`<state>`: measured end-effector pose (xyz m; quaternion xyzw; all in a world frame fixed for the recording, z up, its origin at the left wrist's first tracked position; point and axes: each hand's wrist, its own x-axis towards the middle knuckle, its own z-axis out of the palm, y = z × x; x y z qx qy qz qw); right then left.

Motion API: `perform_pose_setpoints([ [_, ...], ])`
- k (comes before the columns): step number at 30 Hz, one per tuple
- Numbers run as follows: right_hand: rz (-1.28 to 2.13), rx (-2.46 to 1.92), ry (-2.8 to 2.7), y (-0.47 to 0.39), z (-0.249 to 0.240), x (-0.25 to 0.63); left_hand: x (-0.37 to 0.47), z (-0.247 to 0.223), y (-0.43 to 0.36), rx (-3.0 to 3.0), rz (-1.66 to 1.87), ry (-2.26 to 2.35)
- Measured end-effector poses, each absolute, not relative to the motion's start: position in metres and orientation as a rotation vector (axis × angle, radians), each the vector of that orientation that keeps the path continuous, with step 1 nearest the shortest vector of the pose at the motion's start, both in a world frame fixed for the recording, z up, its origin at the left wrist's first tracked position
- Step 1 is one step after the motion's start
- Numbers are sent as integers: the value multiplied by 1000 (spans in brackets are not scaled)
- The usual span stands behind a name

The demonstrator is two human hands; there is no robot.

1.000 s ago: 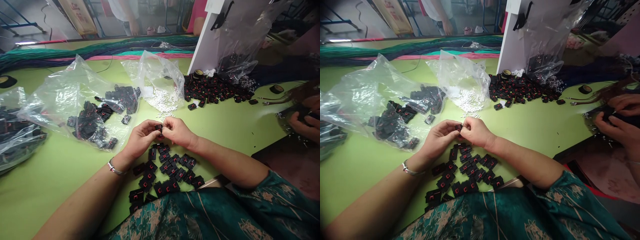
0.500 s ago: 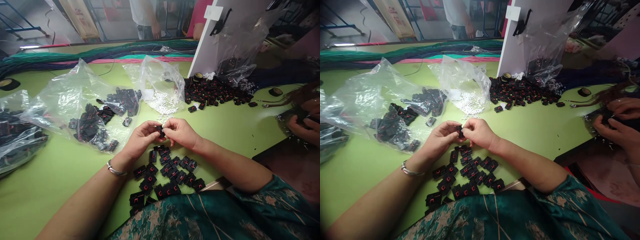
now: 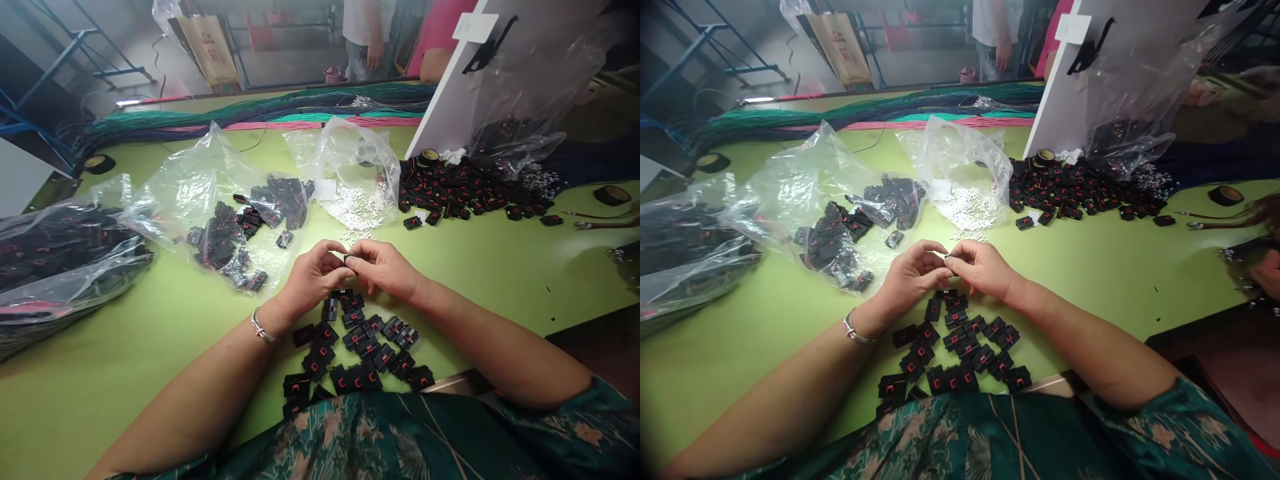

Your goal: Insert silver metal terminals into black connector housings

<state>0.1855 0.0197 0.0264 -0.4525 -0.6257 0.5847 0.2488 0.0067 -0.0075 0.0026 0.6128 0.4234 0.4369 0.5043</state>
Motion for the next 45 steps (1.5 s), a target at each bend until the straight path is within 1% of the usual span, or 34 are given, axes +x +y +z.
perform_pose_setpoints([
  [2,1526,-1312,-1709,22,21,187,-6,12,-4,1833,1133,1252],
  [4,1343,-1397,-1818,24,15,189,-25,26,2,2115,1163,1687],
  [5,1226,-1423,-1915,23,12,190,-35,33,7,2164,1065,1937],
  [6,1123,-1433,-2021,22,10,190,-44,39,11,2139,885,2183],
  [8,1001,-1391,-2216,17,9,189,-60,44,20,2034,439,2438],
  [9,983,-1338,-2292,14,10,188,-65,43,24,2020,278,2446],
  [11,955,-1176,-2436,9,12,185,-69,37,30,2088,99,2346],
  [14,911,-1042,-2480,12,14,189,-65,27,34,2172,31,2219],
  [16,865,-1128,-2346,21,14,197,-60,23,33,2193,18,2181],
  [19,709,-1316,-2169,37,12,208,-53,24,29,2259,-26,2132],
  [24,552,-1371,-2301,42,5,204,-49,31,22,2307,-116,2121],
  [29,416,-1552,-2446,40,3,191,-54,36,21,2282,-238,2025],
  [32,304,-1651,-2534,39,8,187,-57,43,18,2328,-190,2017],
  [35,223,-1706,-2613,36,13,186,-56,58,10,2335,-44,2061],
  [38,211,-1705,-2655,36,14,189,-49,75,1,2284,295,1958],
  [41,371,-1611,-2532,38,14,195,-35,73,-3,1889,689,1514],
  [43,591,-1441,-2332,37,16,199,-24,57,-1,1426,812,1158],
  [45,843,-1255,-2086,34,19,200,-15,36,1,1056,878,975],
])
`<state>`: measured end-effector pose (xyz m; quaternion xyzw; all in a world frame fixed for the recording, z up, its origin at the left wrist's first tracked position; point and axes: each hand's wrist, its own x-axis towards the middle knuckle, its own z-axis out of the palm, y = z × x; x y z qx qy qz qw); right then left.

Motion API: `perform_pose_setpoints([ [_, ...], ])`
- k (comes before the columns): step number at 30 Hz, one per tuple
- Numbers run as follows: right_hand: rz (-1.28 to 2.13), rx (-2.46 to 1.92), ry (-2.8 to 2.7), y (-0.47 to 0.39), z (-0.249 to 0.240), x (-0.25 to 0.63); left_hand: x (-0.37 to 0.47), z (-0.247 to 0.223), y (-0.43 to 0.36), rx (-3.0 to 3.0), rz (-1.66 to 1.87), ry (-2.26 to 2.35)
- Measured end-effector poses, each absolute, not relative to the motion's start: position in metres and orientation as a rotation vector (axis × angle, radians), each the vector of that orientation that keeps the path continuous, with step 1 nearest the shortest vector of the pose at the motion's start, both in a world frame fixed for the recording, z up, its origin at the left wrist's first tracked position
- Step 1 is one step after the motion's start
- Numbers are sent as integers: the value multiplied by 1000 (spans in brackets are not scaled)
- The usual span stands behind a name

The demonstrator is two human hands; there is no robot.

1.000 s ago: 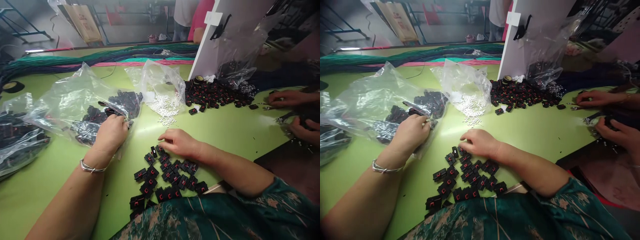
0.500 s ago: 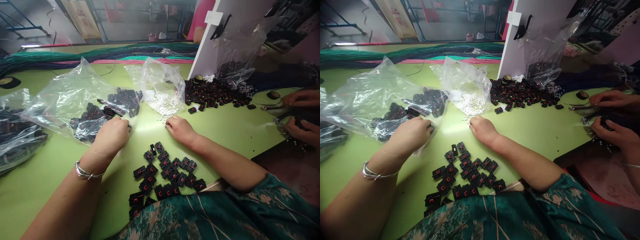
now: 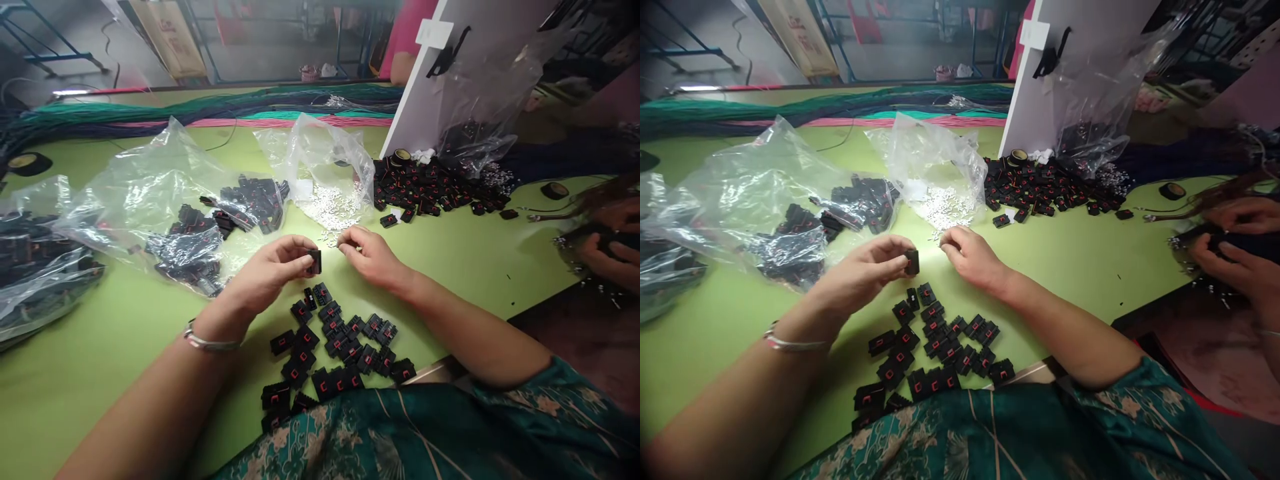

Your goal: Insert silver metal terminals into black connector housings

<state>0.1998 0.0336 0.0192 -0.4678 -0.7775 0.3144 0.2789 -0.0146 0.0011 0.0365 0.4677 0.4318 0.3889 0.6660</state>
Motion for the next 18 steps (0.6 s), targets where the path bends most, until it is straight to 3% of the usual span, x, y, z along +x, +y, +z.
perform_pose_setpoints([
  [4,1149,-1053,-1845,23,24,194,-4,10,3,704,902,858],
  [11,1455,-1035,-1541,13,14,180,-7,4,5,608,895,744],
  [18,1424,-1034,-1547,11,8,177,-5,-1,5,560,884,730],
])
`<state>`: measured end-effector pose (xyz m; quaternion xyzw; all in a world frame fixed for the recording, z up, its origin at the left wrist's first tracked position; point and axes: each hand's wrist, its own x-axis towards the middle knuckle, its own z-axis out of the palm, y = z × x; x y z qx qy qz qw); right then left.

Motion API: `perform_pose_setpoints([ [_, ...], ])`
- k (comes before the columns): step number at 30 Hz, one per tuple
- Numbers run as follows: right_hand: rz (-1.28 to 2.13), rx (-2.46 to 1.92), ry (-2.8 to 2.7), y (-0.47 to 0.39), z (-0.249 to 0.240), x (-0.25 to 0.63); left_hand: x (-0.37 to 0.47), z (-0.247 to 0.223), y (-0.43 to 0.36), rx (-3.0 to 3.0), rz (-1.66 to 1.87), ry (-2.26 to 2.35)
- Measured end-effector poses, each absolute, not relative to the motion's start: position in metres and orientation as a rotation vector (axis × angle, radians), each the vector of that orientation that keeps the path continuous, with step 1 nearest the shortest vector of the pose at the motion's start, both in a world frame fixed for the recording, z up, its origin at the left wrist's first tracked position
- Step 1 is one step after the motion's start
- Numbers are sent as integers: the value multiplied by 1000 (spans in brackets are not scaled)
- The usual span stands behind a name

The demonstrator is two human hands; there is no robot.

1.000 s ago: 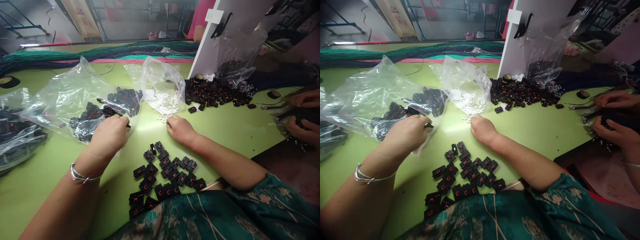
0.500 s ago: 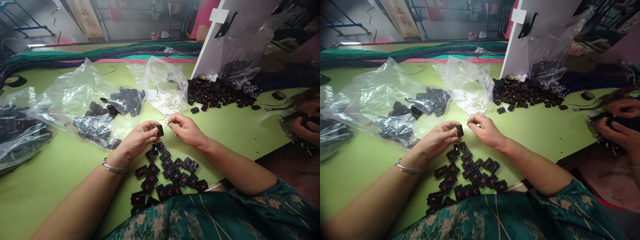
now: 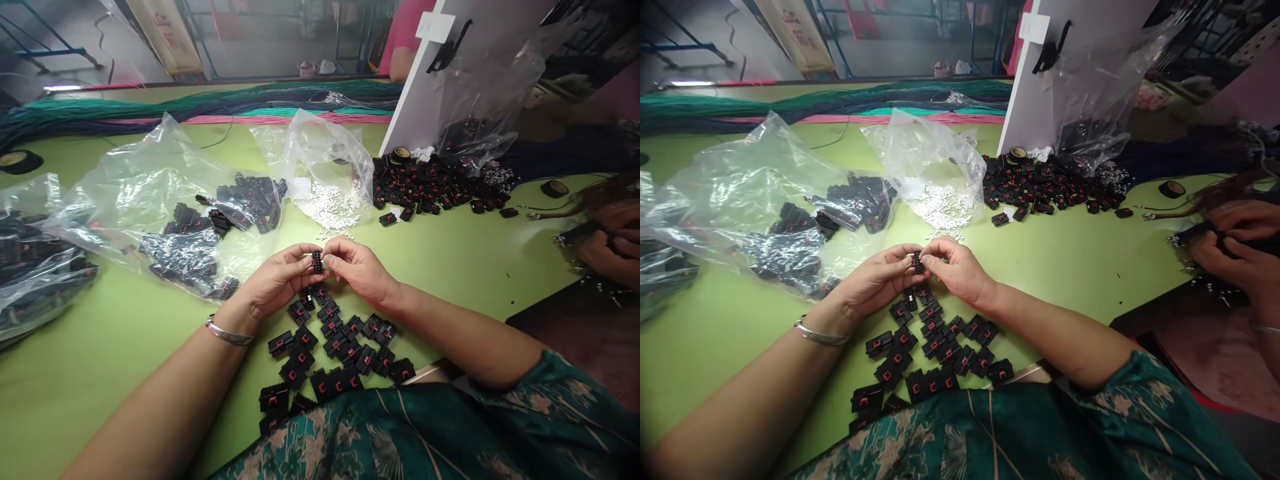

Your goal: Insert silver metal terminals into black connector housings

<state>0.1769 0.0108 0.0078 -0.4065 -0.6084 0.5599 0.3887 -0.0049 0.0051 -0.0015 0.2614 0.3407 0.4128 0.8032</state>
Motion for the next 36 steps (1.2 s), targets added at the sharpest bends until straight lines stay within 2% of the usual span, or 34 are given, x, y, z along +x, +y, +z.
perform_pose_setpoints([
  [12,1347,-1035,-1647,12,8,177,-3,1,4,551,902,755],
  [20,1162,-1124,-1702,5,10,173,-3,0,3,591,906,765],
  [26,1623,-1128,-1361,4,7,172,-2,1,1,658,906,752],
  [36,1921,-1055,-1239,12,14,177,-1,4,-1,684,900,787],
])
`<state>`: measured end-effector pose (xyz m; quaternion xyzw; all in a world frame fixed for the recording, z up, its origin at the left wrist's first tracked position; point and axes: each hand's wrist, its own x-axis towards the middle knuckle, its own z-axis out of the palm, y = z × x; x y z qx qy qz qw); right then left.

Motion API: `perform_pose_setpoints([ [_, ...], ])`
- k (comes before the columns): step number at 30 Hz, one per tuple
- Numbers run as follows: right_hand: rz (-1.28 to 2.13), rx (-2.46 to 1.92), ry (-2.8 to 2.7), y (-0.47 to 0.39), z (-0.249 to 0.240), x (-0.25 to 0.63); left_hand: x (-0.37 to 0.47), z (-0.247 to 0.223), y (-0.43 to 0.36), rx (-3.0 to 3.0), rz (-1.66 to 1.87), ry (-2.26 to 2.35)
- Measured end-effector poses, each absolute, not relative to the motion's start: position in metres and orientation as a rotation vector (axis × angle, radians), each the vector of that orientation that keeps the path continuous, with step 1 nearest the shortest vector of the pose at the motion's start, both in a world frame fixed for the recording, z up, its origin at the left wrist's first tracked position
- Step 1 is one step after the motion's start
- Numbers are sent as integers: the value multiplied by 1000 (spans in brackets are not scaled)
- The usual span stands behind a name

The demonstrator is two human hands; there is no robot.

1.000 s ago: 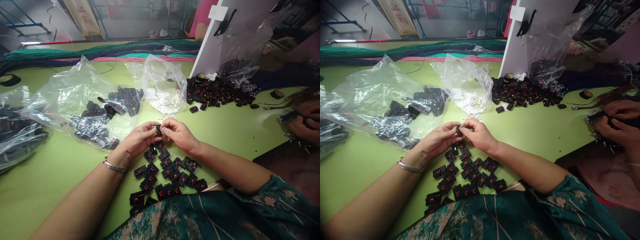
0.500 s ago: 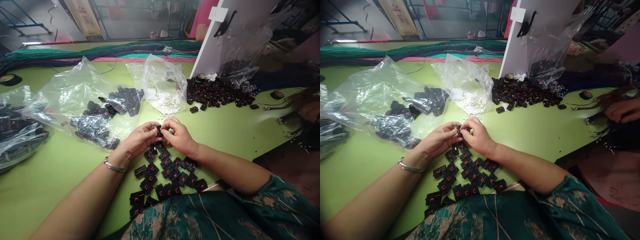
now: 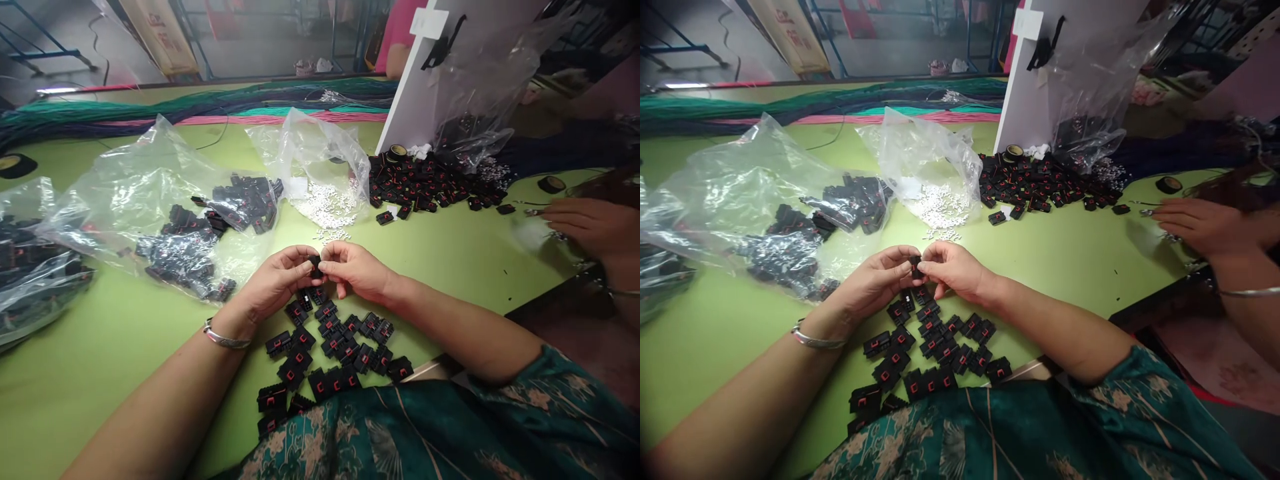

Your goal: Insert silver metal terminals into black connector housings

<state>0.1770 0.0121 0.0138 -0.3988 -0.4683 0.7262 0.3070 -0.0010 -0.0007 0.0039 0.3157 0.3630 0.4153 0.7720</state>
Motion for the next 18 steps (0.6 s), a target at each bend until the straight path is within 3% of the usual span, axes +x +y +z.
perform_pose_setpoints([
  [4,1838,-1029,-1237,26,18,190,-2,6,2,670,990,820],
  [12,774,-1403,-1952,55,7,215,-5,5,9,581,1129,929],
  [18,477,-1617,-2224,46,3,206,-4,6,8,589,1109,917],
])
